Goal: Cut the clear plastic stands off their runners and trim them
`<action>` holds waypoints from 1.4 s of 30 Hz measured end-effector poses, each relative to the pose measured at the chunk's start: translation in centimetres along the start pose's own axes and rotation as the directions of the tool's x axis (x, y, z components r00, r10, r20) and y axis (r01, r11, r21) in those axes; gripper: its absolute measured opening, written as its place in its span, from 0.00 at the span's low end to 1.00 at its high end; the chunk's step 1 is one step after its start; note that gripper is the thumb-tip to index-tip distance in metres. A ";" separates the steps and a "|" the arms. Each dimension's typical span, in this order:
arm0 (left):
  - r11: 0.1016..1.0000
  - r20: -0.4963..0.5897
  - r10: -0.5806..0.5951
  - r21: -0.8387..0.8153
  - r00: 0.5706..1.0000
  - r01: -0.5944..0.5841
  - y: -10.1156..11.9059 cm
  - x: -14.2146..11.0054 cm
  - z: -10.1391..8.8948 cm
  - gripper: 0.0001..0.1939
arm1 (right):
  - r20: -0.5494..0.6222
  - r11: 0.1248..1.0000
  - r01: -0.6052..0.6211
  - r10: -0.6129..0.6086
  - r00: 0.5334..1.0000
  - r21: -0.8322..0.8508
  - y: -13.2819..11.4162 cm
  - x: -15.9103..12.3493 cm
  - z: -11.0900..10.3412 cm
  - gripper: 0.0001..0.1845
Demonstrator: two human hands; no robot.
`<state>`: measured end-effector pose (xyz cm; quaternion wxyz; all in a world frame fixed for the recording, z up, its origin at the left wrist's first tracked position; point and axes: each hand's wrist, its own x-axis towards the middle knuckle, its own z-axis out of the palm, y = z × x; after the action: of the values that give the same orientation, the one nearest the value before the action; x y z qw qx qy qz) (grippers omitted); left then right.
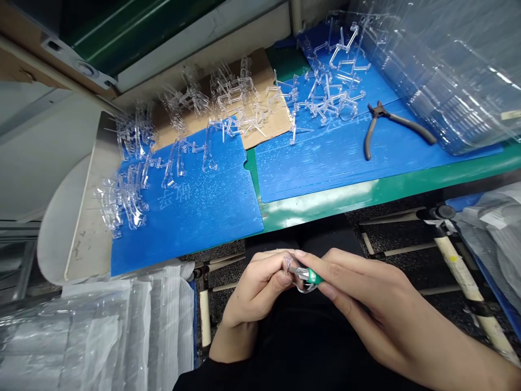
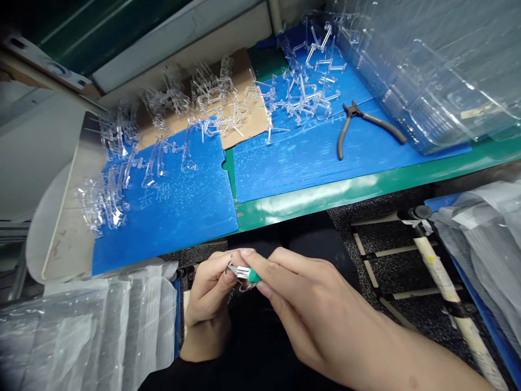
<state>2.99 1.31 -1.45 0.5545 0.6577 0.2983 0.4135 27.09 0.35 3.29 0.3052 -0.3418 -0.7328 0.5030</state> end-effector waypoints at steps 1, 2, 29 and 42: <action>1.000 0.002 0.003 -0.005 1.000 -0.003 0.0 0.0 0.0 0.17 | -0.002 1.000 -0.004 0.004 1.000 0.005 0.0 -0.1 0.0 0.29; 1.000 0.004 0.006 -0.009 1.000 -0.006 0.0 -0.1 0.0 0.17 | -0.003 1.000 -0.006 0.006 1.000 0.009 -0.1 -0.1 0.0 0.30; 0.990 0.016 -0.064 -0.125 0.998 0.065 -0.8 -1.0 -0.1 0.20 | -0.256 0.986 -0.143 0.161 0.953 0.085 1.1 1.0 0.9 0.17; 0.990 0.030 -0.083 -0.114 0.996 0.086 -0.4 -1.5 0.1 0.21 | -0.290 0.961 -0.035 0.117 0.950 0.275 0.3 4.2 1.2 0.14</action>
<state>2.41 0.09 -2.13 0.6124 0.6164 0.2945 0.3979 23.80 3.20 3.06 0.4377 -0.3992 -0.5889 0.5498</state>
